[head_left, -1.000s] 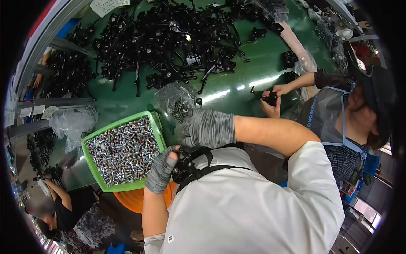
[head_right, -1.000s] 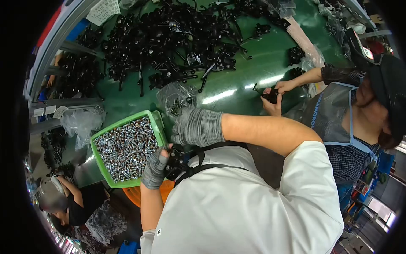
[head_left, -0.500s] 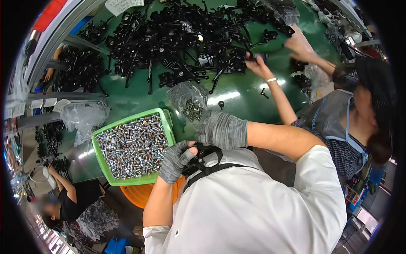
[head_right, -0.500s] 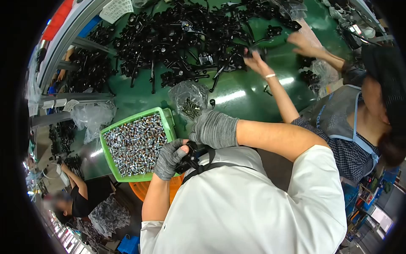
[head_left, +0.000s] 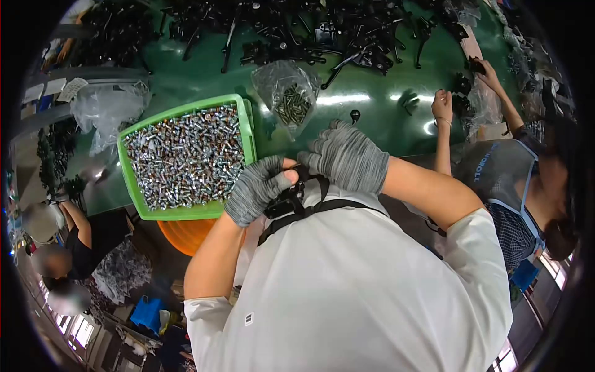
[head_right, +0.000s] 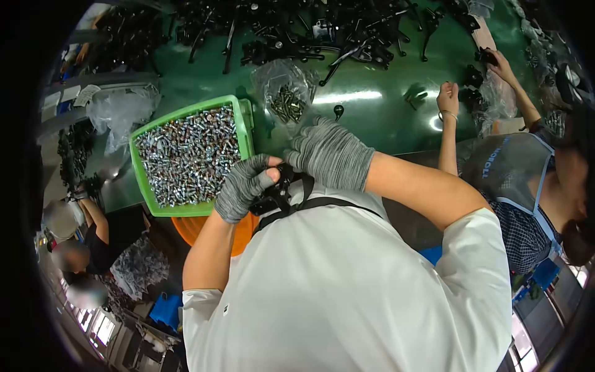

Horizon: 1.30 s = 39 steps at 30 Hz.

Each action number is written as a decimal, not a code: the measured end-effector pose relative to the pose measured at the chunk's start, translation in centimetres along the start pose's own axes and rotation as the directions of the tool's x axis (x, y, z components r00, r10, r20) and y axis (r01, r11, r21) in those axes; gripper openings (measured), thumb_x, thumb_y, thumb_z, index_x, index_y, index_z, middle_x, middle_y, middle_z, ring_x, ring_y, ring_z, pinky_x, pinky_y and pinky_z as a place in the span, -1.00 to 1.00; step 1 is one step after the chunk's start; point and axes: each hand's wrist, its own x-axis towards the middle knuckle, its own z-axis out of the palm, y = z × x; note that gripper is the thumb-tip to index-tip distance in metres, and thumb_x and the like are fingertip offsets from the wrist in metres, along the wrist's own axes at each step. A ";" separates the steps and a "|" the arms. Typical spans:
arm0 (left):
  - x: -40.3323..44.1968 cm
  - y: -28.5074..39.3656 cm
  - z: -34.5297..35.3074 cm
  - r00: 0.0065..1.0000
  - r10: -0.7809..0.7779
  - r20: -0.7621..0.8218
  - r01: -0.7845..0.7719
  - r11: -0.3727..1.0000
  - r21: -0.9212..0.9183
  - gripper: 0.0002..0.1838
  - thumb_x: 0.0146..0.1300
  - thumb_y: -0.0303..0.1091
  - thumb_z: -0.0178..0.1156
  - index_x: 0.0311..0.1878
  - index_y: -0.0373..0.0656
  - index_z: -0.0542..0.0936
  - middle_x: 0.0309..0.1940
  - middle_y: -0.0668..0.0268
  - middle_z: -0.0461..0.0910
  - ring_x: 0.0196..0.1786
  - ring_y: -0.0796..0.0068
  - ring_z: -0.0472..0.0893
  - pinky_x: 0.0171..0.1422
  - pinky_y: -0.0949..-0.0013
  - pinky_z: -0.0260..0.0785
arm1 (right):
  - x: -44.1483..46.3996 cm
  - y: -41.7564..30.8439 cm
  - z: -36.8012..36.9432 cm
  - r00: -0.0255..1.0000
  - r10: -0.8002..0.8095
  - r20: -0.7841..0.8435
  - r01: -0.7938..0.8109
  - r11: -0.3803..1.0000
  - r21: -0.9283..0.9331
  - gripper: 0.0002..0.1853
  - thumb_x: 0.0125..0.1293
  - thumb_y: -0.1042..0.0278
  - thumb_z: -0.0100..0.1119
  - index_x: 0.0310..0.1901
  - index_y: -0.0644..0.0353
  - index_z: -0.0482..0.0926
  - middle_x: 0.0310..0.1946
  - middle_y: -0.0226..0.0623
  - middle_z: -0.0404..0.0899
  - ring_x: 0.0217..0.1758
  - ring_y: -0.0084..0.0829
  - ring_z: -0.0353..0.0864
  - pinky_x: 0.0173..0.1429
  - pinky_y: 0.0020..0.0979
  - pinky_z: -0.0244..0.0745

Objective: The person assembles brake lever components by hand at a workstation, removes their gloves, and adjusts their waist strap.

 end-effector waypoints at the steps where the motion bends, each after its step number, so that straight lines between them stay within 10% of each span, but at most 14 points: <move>1: 0.0 0.8 0.2 0.999 -0.033 0.005 0.033 0.999 0.018 -0.56 0.26 -0.10 0.38 0.05 -0.25 0.65 -0.20 0.30 0.70 -0.12 0.56 0.61 0.07 0.42 0.48 | 0.2 0.3 0.1 0.997 0.021 0.075 -0.023 0.999 0.033 -0.71 0.22 0.15 0.16 -0.07 0.04 0.64 -0.39 -0.42 0.59 -0.26 -0.34 0.61 -0.08 -0.21 0.45; 32: 0.0 -0.2 0.3 0.997 -0.071 0.030 0.070 0.997 0.008 -0.60 0.27 -0.15 0.37 0.02 -0.26 0.66 -0.18 0.29 0.70 -0.06 0.51 0.60 0.16 0.40 0.43 | -0.2 -1.5 0.1 0.973 0.078 0.216 -0.112 0.982 0.154 -0.77 0.27 0.30 0.08 -0.09 0.07 0.64 -0.31 -0.31 0.65 -0.15 -0.28 0.67 0.02 -0.14 0.51; 34: 0.7 0.0 -0.1 0.999 -0.029 0.043 0.028 1.000 0.010 -0.57 0.26 -0.16 0.38 0.05 -0.29 0.63 -0.14 0.26 0.69 -0.04 0.49 0.60 0.17 0.41 0.42 | 0.1 -0.3 0.4 0.999 -0.037 -0.017 0.038 0.996 0.083 -0.71 0.21 0.28 0.11 -0.04 0.09 0.61 -0.38 -0.33 0.59 -0.30 -0.28 0.64 -0.16 -0.22 0.48; 39: 2.3 0.5 -1.5 0.982 -0.183 0.045 0.188 0.974 -0.127 -0.50 0.20 -0.14 0.43 0.10 -0.29 0.62 -0.08 0.27 0.68 0.01 0.49 0.59 0.19 0.41 0.41 | 2.0 1.1 -0.3 0.968 0.062 0.245 -0.079 0.995 0.062 -0.73 0.28 0.16 0.10 -0.06 0.05 0.61 -0.39 -0.32 0.62 -0.30 -0.23 0.66 -0.14 -0.20 0.52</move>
